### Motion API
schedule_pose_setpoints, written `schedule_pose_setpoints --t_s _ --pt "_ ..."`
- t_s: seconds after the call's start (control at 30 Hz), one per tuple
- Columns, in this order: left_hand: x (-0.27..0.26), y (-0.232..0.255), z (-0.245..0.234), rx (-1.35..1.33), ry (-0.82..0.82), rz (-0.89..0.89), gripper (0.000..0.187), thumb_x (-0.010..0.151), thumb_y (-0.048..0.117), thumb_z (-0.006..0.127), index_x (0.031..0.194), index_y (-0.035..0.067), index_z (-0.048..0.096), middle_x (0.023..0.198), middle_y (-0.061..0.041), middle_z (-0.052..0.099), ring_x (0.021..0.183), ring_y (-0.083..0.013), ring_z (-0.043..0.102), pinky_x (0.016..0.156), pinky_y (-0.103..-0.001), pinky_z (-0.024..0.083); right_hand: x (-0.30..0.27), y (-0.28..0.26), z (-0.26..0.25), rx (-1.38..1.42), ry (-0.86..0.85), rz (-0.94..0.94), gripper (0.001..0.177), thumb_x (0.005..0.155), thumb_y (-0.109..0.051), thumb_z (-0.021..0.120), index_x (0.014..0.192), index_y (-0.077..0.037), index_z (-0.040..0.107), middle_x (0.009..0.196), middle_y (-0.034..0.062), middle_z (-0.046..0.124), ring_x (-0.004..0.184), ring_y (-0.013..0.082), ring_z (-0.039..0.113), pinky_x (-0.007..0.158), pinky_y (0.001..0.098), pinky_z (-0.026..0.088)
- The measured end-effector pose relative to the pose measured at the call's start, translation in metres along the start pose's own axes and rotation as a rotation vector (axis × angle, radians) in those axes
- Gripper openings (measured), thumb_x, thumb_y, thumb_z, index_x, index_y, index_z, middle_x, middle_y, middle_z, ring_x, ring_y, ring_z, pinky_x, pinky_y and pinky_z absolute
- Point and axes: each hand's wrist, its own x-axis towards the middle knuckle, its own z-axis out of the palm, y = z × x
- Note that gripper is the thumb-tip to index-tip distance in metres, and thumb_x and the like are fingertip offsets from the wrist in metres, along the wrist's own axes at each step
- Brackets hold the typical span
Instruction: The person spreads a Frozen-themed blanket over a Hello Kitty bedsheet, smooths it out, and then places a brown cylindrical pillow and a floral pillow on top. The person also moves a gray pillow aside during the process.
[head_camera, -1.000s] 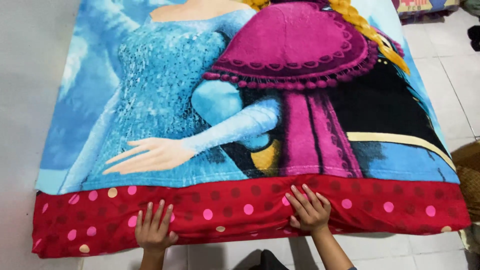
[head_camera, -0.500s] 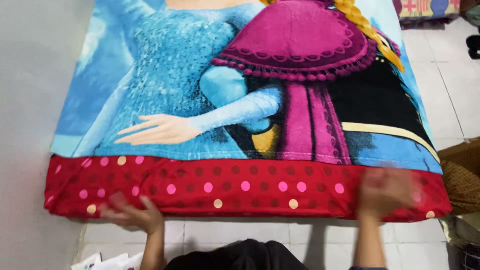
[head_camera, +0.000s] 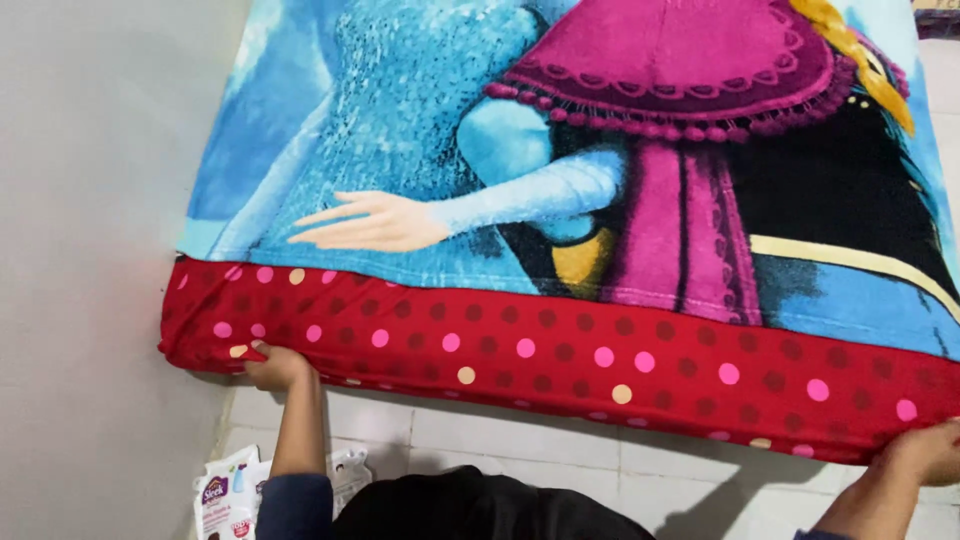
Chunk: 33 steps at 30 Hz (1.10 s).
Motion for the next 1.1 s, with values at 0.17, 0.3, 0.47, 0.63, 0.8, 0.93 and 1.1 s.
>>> schedule_pose_setpoints --t_s 0.17,0.3,0.47,0.63,0.8,0.93,1.1 --pt "0.013 -0.017 0.001 0.064 0.01 -0.06 0.046 0.103 0.039 0.063 0.108 -0.006 0.066 0.107 -0.031 0.07 0.098 -0.049 0.066 0.088 -0.055 0.05 -0.006 0.018 -0.012 -0.059 -0.159 0.052 0.055 0.111 -0.044 0.063 0.133 0.005 0.061 0.132 0.0283 0.063 0.119 0.0437 0.061 0.098 0.0514 0.046" --pt "-0.066 0.024 -0.057 -0.085 -0.042 0.109 0.056 0.111 0.042 0.052 0.145 -0.001 0.045 0.145 -0.03 0.052 0.131 -0.0462 0.055 0.111 -0.054 0.042 -0.101 -0.055 -0.049 0.168 0.007 0.036 0.055 0.116 -0.033 0.057 0.148 0.009 0.042 0.15 0.0309 0.048 0.137 0.0414 0.051 0.117 0.0484 0.043" --pt "-0.142 0.007 -0.068 -0.081 -0.128 1.141 0.056 0.109 0.049 0.03 0.148 0.009 0.028 0.166 -0.025 0.013 0.151 -0.046 0.025 0.122 -0.065 0.005 -0.292 -0.252 -0.092 0.25 -0.076 -0.186 0.051 0.119 -0.029 0.039 0.157 0.005 0.042 0.167 0.0369 0.01 0.159 0.0455 0.012 0.129 0.0564 0.016" --pt "-0.184 0.063 -0.087 -0.116 -0.453 1.484 0.067 0.105 0.06 0.02 0.138 0.025 0.067 0.149 -0.008 0.059 0.14 -0.0374 0.053 0.122 -0.059 0.026 -0.317 -0.29 -0.087 0.204 -0.047 -0.131 0.051 0.116 -0.033 0.034 0.15 0.001 0.049 0.168 0.0335 0.016 0.16 0.0405 0.014 0.132 0.0532 0.022" --pt "-0.182 0.06 -0.066 -0.104 -0.465 1.495 0.056 0.103 0.042 0.028 0.129 0.025 0.074 0.138 -0.002 0.069 0.131 -0.033 0.062 0.113 -0.053 0.039 -0.315 -0.269 -0.041 0.324 0.066 -0.176 0.053 0.118 -0.033 0.04 0.155 0.005 0.035 0.164 0.0384 0.002 0.148 0.0408 0.042 0.127 0.0526 0.031" --pt "-0.177 0.072 -0.087 -0.061 -0.49 1.495 0.047 0.095 0.033 0.041 0.126 0.025 0.076 0.138 -0.001 0.07 0.13 -0.0321 0.063 0.111 -0.053 0.041 -0.314 -0.255 -0.064 -0.147 -0.014 -0.248 0.046 0.122 -0.027 0.052 0.159 -0.002 0.043 0.168 0.0225 0.017 0.156 0.0504 0.028 0.135 0.0576 0.021" --pt "-0.18 0.127 -0.11 0.074 -0.608 1.423 0.035 0.089 0.036 0.063 0.12 0.024 0.074 0.14 -0.001 0.064 0.132 -0.0281 0.058 0.114 -0.053 0.039 -0.263 -0.363 -0.106 -0.113 -0.252 -0.595 0.05 0.107 -0.028 0.061 0.152 -0.01 0.047 0.166 0.023 0.027 0.155 0.0415 0.02 0.126 0.0602 0.015"
